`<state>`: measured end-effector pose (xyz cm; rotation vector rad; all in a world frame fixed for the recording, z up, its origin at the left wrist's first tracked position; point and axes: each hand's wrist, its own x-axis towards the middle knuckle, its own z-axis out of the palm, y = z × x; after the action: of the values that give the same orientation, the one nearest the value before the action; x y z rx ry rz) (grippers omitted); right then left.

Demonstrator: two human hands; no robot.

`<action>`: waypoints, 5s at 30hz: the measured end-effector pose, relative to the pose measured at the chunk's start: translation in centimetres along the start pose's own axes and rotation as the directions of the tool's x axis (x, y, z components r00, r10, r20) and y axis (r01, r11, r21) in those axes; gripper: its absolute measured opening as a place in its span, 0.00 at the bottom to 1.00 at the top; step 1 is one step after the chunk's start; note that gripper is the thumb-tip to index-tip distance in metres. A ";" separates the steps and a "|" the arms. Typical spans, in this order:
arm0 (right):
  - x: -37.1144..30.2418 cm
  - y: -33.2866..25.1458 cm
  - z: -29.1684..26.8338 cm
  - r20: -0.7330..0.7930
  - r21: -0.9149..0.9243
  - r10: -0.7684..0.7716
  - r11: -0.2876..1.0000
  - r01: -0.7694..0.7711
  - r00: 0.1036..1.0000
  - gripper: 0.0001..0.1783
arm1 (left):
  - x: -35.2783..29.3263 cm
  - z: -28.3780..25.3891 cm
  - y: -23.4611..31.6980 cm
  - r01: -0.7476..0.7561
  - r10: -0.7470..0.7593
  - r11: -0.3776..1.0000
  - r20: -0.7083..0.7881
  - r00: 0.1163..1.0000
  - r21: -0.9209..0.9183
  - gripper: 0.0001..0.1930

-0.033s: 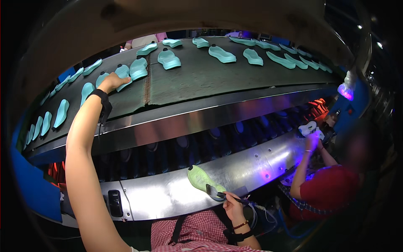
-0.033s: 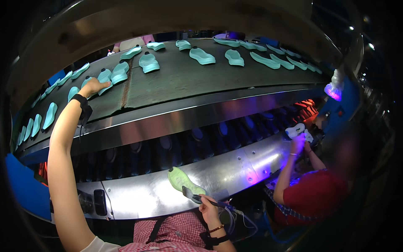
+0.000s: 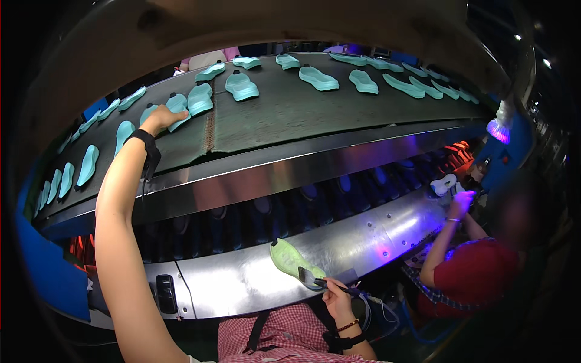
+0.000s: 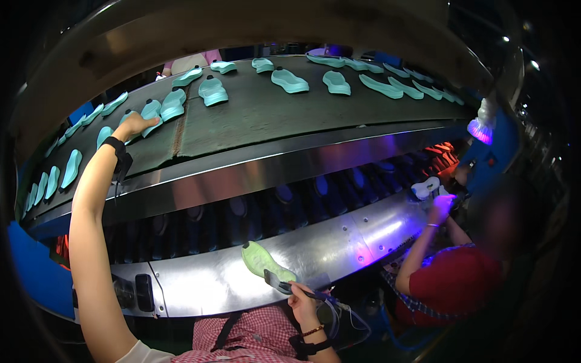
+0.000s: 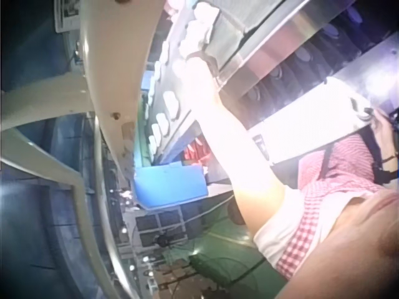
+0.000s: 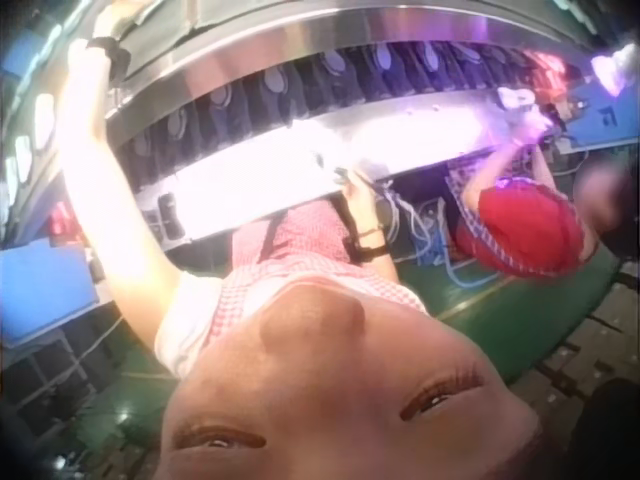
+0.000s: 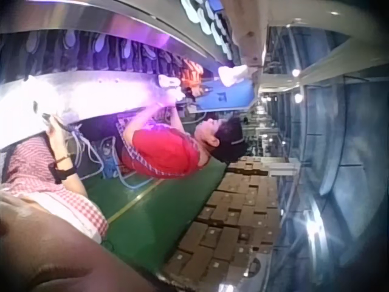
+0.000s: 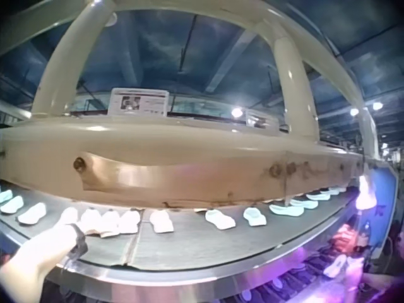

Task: Applying adhesive or primer to the surface of shoe soles using a handheld brush before placing them on a conveyor belt.

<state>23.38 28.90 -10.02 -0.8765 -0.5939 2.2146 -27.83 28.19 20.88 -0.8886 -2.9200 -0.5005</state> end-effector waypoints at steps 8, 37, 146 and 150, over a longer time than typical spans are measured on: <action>0.5 -0.5 -1.8 -0.019 0.011 -0.003 1.000 0.003 1.000 0.09 | 1.3 2.1 7.2 -0.241 0.232 0.965 0.089 0.969 0.103 0.45; -0.4 -1.3 2.2 0.107 -0.056 -0.149 0.986 0.156 0.983 0.13 | -18.4 4.3 7.2 -0.669 0.375 0.483 -0.557 0.741 -0.565 0.16; -7.0 -1.6 14.6 0.633 -0.336 0.258 0.941 -0.041 0.730 0.09 | -40.4 12.9 -0.1 0.352 0.247 -0.699 0.252 0.936 -0.622 0.30; -8.0 -4.0 15.3 0.693 -0.603 0.294 0.737 0.305 0.658 0.10 | -39.4 14.3 -2.7 0.461 0.435 -0.643 0.204 0.877 -0.612 0.29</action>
<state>18.33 23.32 5.97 -0.1538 -1.9230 2.3038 4.21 9.60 1.05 -0.6791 -0.8988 -4.0062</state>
